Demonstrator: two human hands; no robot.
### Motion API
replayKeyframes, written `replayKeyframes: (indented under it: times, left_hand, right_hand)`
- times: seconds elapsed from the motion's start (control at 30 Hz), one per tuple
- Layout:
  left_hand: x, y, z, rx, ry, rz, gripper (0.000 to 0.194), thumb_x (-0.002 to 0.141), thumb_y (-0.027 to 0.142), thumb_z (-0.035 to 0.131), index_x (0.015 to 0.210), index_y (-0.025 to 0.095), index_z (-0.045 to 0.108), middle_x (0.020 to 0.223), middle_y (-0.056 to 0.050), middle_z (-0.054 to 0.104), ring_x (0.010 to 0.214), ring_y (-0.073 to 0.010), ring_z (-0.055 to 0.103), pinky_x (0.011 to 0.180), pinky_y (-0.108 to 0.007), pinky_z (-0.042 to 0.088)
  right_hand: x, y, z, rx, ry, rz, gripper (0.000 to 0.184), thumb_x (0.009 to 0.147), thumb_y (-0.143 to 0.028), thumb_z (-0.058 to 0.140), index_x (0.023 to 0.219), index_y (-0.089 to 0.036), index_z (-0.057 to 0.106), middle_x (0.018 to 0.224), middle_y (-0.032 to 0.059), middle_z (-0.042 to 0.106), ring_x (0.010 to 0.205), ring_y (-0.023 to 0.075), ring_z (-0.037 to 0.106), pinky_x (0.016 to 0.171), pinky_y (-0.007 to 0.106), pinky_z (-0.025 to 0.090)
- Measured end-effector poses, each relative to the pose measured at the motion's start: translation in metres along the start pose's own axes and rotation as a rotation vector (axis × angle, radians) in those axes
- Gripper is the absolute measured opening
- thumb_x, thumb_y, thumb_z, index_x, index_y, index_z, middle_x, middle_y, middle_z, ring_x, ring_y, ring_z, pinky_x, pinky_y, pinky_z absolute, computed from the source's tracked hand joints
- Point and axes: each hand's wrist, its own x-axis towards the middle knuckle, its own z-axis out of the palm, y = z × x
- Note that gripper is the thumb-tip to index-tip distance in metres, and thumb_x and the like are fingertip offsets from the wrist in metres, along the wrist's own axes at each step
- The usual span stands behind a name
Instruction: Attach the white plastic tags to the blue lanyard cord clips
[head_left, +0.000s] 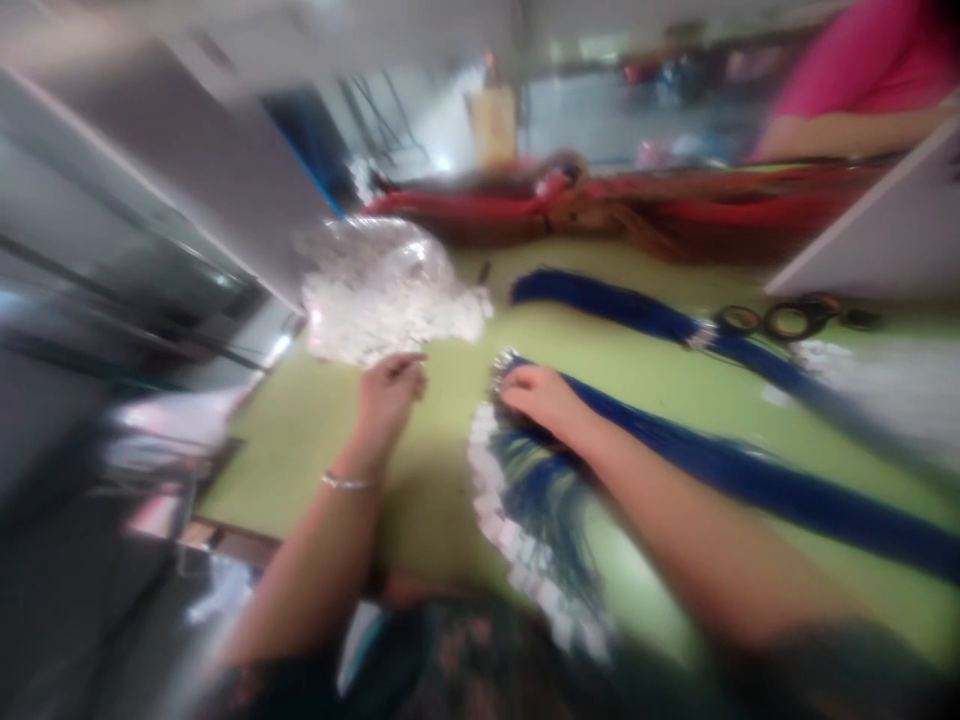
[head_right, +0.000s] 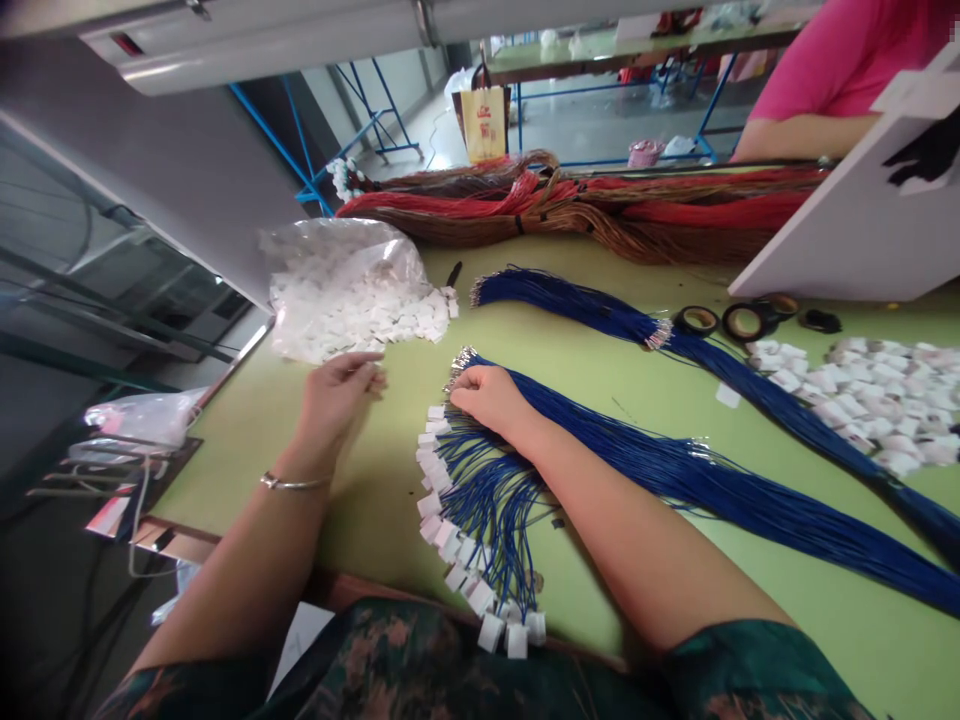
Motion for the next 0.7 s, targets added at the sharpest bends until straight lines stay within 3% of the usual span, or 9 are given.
replayKeyframes:
  times: [0.13, 0.23, 0.43, 0.7]
  left_hand:
    - [-0.019, 0.013, 0.039, -0.257, -0.211, -0.024, 0.040, 0.072, 0.031, 0.072, 0.108, 0.015, 0.067, 0.071, -0.002, 0.064, 0.062, -0.0111, 0.056, 0.059, -0.025, 0.044]
    - [-0.029, 0.020, 0.054, -0.393, -0.289, -0.125, 0.034, 0.067, 0.031, 0.078, 0.094, 0.013, 0.071, 0.070, -0.003, 0.065, 0.064, -0.0105, 0.057, 0.061, -0.023, 0.044]
    - [-0.034, 0.020, 0.056, -0.524, -0.390, -0.260, 0.024, 0.070, 0.031, 0.077, 0.083, 0.011, 0.073, 0.069, -0.004, 0.064, 0.058, -0.0071, 0.052, 0.058, -0.020, 0.042]
    - [-0.032, 0.010, 0.058, -0.385, -0.371, -0.261, 0.023, 0.074, 0.036, 0.072, 0.070, 0.014, 0.067, 0.058, -0.002, 0.059, 0.048, -0.0077, 0.046, 0.043, -0.021, 0.033]
  right_hand:
    - [0.001, 0.002, 0.003, -0.100, 0.074, -0.079, 0.006, 0.062, -0.017, 0.055, 0.064, -0.016, 0.061, 0.061, -0.0016, 0.060, 0.057, 0.0103, 0.050, 0.057, 0.022, 0.039]
    - [0.001, 0.003, 0.004, -0.083, 0.111, -0.066, 0.007, 0.062, -0.020, 0.054, 0.066, -0.017, 0.058, 0.058, -0.0033, 0.056, 0.054, 0.0104, 0.048, 0.054, 0.022, 0.037]
    - [-0.001, 0.007, 0.009, -0.095, 0.154, -0.113, 0.003, 0.060, -0.020, 0.055, 0.062, -0.018, 0.056, 0.054, -0.0045, 0.052, 0.052, 0.0097, 0.044, 0.052, 0.021, 0.035]
    - [-0.004, 0.010, 0.012, -0.148, 0.148, -0.240, 0.009, 0.064, -0.018, 0.056, 0.071, -0.016, 0.062, 0.062, -0.0024, 0.059, 0.056, 0.0098, 0.047, 0.057, 0.022, 0.037]
